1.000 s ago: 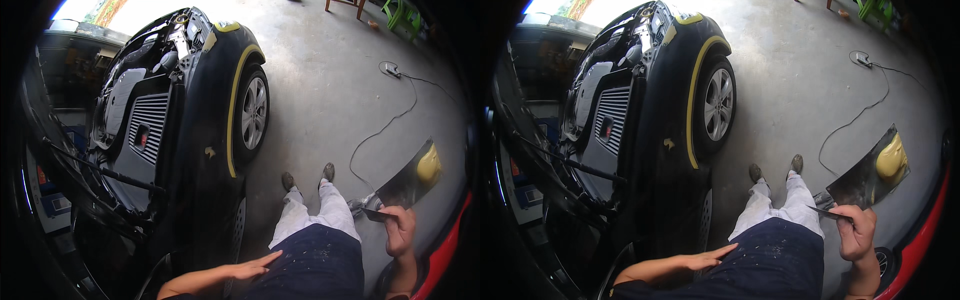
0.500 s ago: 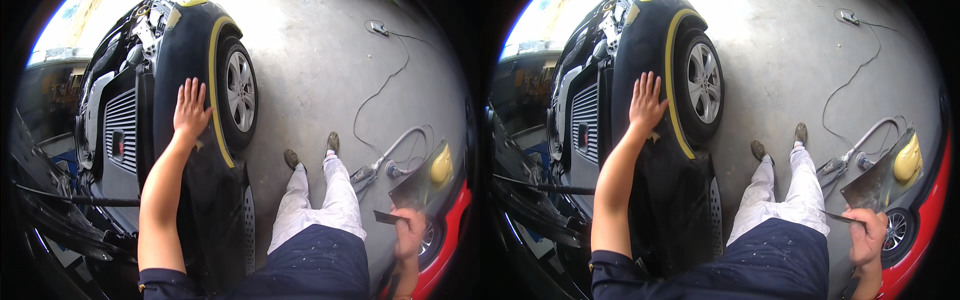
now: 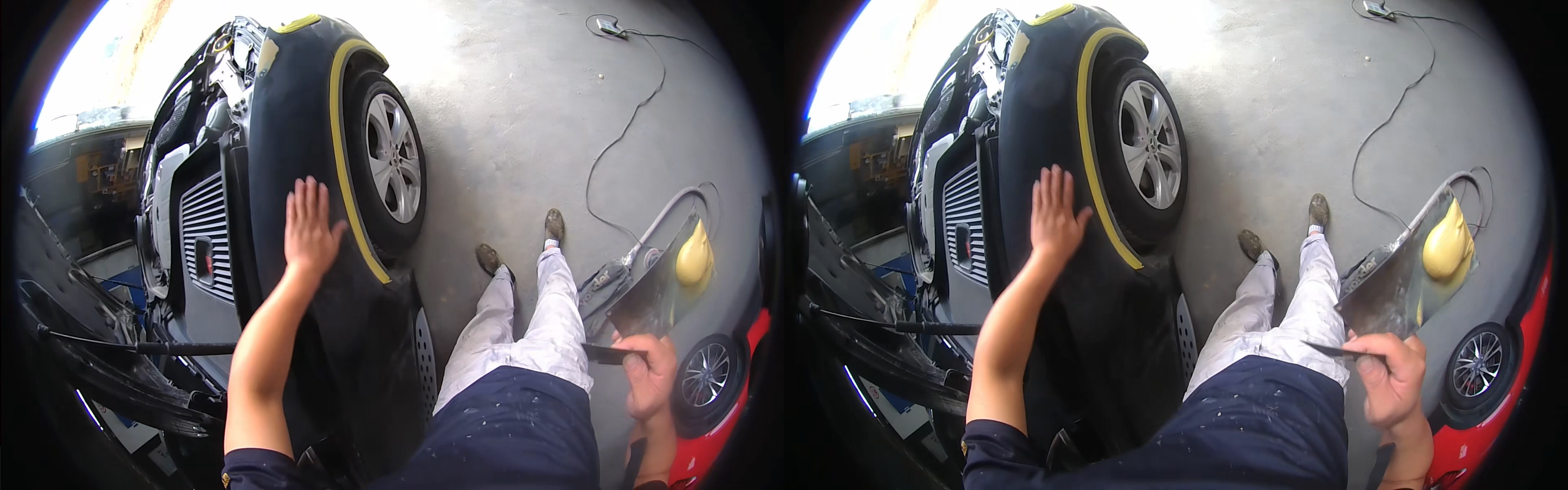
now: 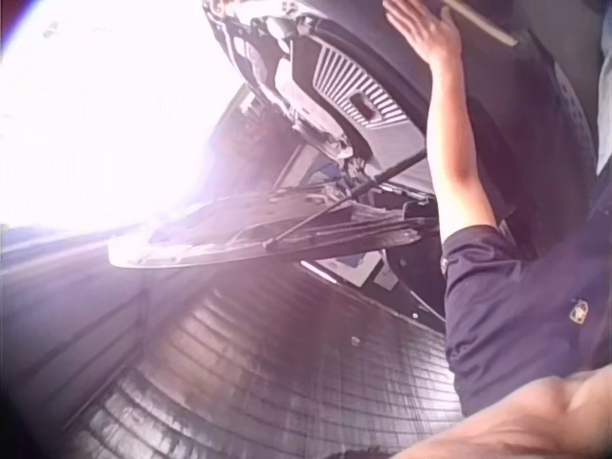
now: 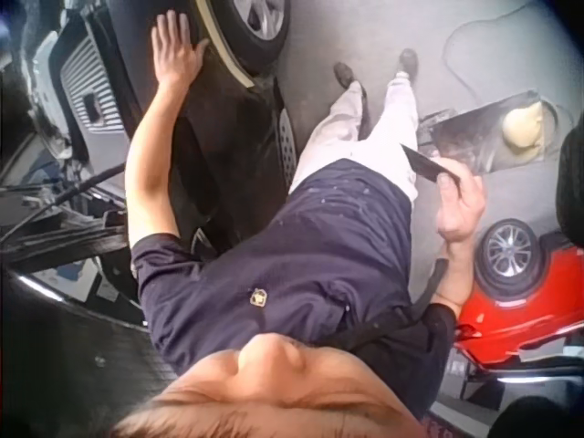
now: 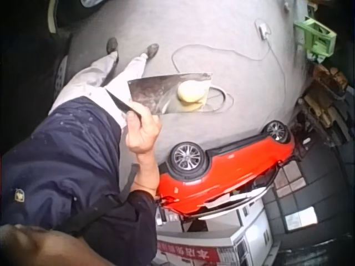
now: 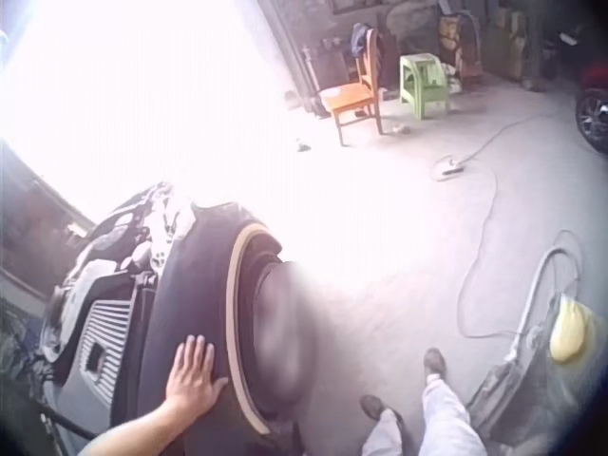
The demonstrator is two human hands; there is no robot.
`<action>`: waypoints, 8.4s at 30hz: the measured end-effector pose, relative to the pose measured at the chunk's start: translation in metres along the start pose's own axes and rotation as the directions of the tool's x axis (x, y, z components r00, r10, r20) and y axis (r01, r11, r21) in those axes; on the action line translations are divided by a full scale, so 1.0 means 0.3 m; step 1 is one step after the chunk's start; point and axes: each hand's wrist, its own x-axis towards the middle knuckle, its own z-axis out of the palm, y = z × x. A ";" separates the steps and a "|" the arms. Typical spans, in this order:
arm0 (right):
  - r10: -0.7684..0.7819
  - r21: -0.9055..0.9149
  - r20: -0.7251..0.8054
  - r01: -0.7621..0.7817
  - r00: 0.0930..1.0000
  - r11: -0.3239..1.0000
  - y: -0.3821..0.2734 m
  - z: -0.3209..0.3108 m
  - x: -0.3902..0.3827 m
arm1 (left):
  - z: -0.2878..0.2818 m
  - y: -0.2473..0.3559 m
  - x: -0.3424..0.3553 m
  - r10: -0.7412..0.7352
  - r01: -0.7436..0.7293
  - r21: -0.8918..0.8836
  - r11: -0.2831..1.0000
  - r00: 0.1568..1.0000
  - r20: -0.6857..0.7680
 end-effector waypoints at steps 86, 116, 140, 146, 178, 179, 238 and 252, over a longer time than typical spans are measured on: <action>-0.189 0.042 0.200 0.184 0.962 0.982 -0.085 0.068 -0.021 | 0.110 0.149 -0.151 -0.155 0.150 0.085 0.985 0.987 0.046; -0.322 0.198 0.184 0.285 0.929 0.938 -0.130 -0.198 0.118 | -0.068 0.732 -0.640 -0.122 0.448 -0.875 0.185 0.894 0.432; -0.522 0.188 0.566 0.517 0.638 0.835 -0.305 -0.326 1.013 | -0.301 0.907 -0.052 0.642 0.618 0.234 -0.750 0.598 0.480; -0.446 0.063 0.465 0.473 0.765 0.879 -0.394 -0.273 1.297 | -0.327 0.601 0.334 0.683 0.648 0.312 -0.695 0.458 0.569; -0.253 0.028 0.765 0.361 0.592 0.932 -0.615 -0.114 2.031 | -0.104 -0.524 1.576 -0.665 0.226 -0.830 0.510 0.715 -0.214; -0.267 0.045 0.765 0.365 0.586 0.930 -0.621 -0.112 2.033 | -0.117 -0.425 1.515 -0.679 0.129 -0.887 0.444 0.694 -0.239; -0.483 0.331 0.852 0.506 0.203 0.796 -0.458 0.356 2.059 | -0.112 -0.140 0.916 -0.473 0.184 -0.944 -0.273 0.829 0.298; -0.399 0.367 0.916 0.328 0.035 0.870 -0.499 0.629 2.249 | -0.306 -0.213 0.927 -0.719 -0.389 -0.615 -0.686 0.490 0.492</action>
